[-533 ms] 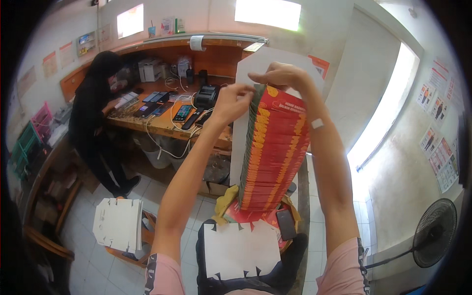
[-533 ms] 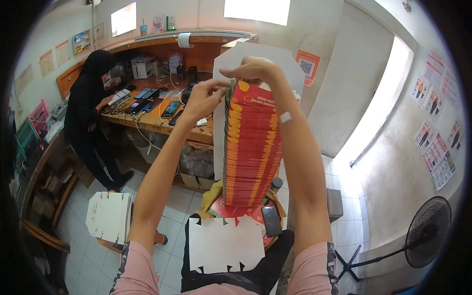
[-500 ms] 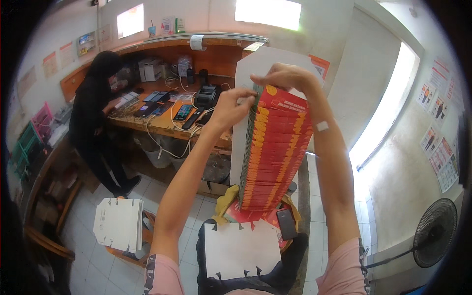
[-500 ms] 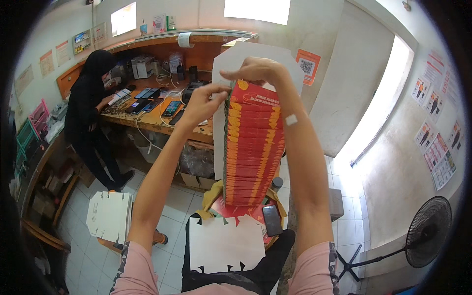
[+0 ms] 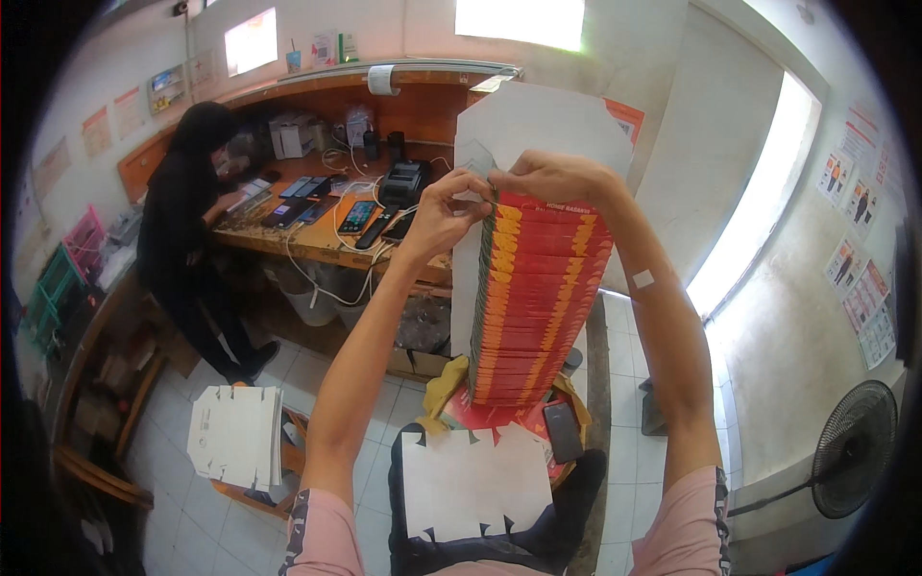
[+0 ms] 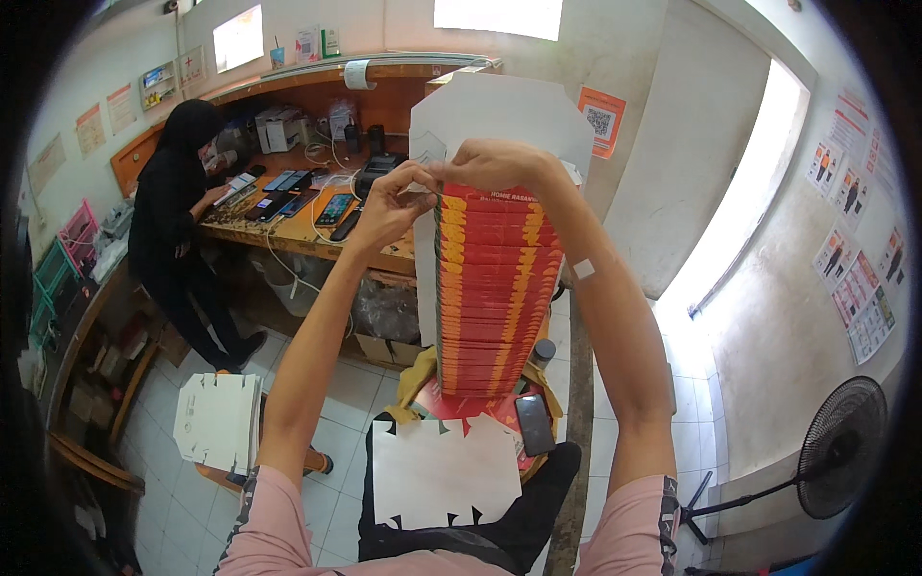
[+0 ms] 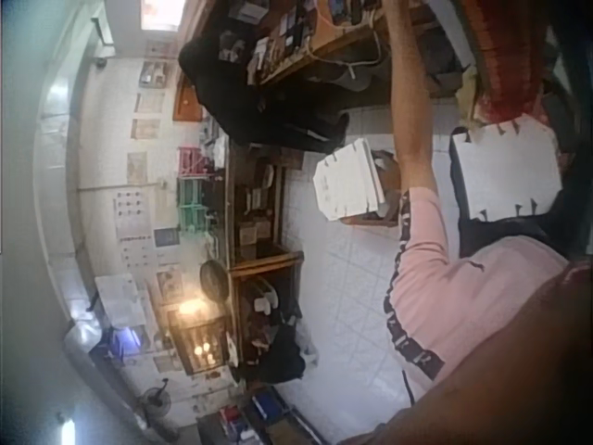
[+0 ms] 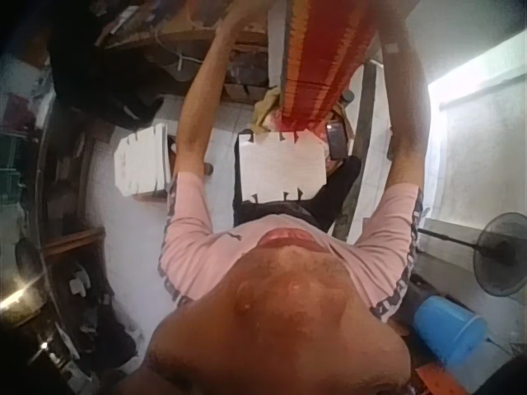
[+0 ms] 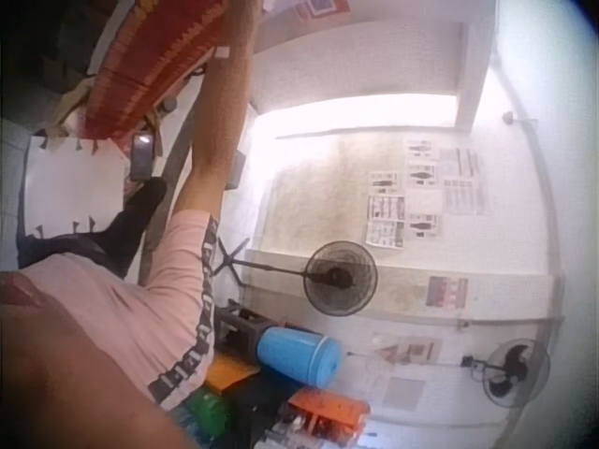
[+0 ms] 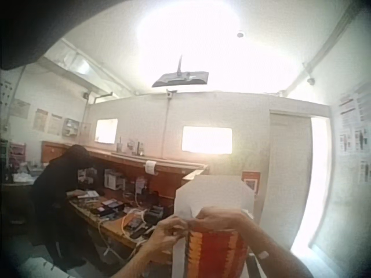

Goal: Assembling and stacking cardboard food boxes.

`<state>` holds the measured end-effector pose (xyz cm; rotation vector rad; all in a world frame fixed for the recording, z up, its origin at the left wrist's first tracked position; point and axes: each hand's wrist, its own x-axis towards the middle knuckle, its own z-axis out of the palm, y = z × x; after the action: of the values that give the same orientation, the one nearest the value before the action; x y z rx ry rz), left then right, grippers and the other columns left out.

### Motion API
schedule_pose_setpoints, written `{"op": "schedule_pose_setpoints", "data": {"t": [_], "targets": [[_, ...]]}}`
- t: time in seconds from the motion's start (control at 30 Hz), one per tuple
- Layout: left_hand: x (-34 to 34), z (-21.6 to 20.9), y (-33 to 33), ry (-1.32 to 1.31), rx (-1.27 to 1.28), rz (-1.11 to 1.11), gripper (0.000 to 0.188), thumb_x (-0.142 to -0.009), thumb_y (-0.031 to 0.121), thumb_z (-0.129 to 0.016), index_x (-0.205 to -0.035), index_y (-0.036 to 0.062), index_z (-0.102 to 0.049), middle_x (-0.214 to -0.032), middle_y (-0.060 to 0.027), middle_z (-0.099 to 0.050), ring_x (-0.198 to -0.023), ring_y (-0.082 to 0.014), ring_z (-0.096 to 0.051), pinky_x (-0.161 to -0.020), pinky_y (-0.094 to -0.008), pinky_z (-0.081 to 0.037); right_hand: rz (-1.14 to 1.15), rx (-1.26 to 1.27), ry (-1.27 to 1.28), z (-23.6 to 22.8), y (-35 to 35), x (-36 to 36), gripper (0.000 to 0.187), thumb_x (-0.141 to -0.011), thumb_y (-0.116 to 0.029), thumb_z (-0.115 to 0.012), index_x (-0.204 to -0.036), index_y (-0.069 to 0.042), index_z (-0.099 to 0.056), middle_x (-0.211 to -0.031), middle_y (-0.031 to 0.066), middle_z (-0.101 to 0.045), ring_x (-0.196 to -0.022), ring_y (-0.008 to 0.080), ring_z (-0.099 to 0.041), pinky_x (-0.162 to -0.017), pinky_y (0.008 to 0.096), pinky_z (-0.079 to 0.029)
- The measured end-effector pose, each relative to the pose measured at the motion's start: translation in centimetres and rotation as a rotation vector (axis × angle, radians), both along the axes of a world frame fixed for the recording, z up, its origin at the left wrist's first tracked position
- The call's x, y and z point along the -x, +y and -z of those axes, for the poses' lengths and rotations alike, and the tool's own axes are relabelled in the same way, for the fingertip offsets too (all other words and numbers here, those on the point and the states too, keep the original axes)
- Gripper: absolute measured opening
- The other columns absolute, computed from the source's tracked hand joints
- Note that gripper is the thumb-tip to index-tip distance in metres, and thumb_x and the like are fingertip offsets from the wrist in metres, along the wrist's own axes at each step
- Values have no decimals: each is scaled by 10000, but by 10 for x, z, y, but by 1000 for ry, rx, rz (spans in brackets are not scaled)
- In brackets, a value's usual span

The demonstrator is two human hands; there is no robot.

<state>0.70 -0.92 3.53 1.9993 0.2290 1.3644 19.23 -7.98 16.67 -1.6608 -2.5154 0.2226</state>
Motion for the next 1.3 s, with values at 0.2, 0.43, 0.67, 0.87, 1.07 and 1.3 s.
{"op": "schedule_pose_setpoints", "data": {"t": [0.2, 0.43, 0.67, 0.87, 1.07, 1.3], "targets": [[-3, -1, -2, -47, -12, -15, 118, -886, 34, -737, -986, 25, -675, -1150, -24, -622, -1056, -111, -621, -879, -258, -589, 124, -36, -23, 22, 3, 12, 793, -951, -725, -444, -1049, -7, -766, -977, 224, -734, -948, 294, -698, -793, 355, -520], [-1, -6, -20, -46, -84, -136, 127, -934, 86, -699, -1051, 37, -705, -1245, -66, -664, -1049, -112, -645, -825, -254, -586, 609, -409, 40, -9, 2, -75, 450, -968, -425, -548, -990, -21, -743, -981, 180, -741, -973, 312, -709, -857, 422, -553], [-7, -10, -13, 38, -180, -147, 124, -935, 96, -708, -1021, 19, -751, -1057, -41, -675, -960, -114, -639, -779, -239, -557, 760, -294, 120, 21, -3, -118, 294, -769, -85, -555, -985, 44, -707, -902, 227, -733, -829, 303, -745, -792, 429, -579], [-11, -13, -13, 45, -196, -222, 133, -921, 49, -710, -1044, 11, -742, -1128, -50, -666, -1002, -114, -630, -809, -239, -542, 708, -420, 181, 25, -1, -125, 251, -839, -200, -627, -909, 26, -713, -764, 184, -723, -709, 303, -730, -769, 438, -567], [32, 21, -91, -51, -258, -337, 247, -927, 64, -701, -1174, 58, -698, -1175, -44, -667, -993, -124, -655, -771, -236, -553, 344, -735, 631, 130, -102, -107, 248, -964, -262, -638, -1025, -56, -762, -927, 70, -753, -819, 159, -706, -672, 278, -555], [60, 68, -332, -622, -32, 422, 290, -1000, 217, -574, -814, 22, -681, -710, -83, -617, -520, -98, -524, -436, -208, -361, 282, 306, 259, 463, -173, -7, 449, -738, -235, -822, -1112, -23, -690, -1041, 200, -704, -1042, 371, -654, -922, 466, -504]]}}
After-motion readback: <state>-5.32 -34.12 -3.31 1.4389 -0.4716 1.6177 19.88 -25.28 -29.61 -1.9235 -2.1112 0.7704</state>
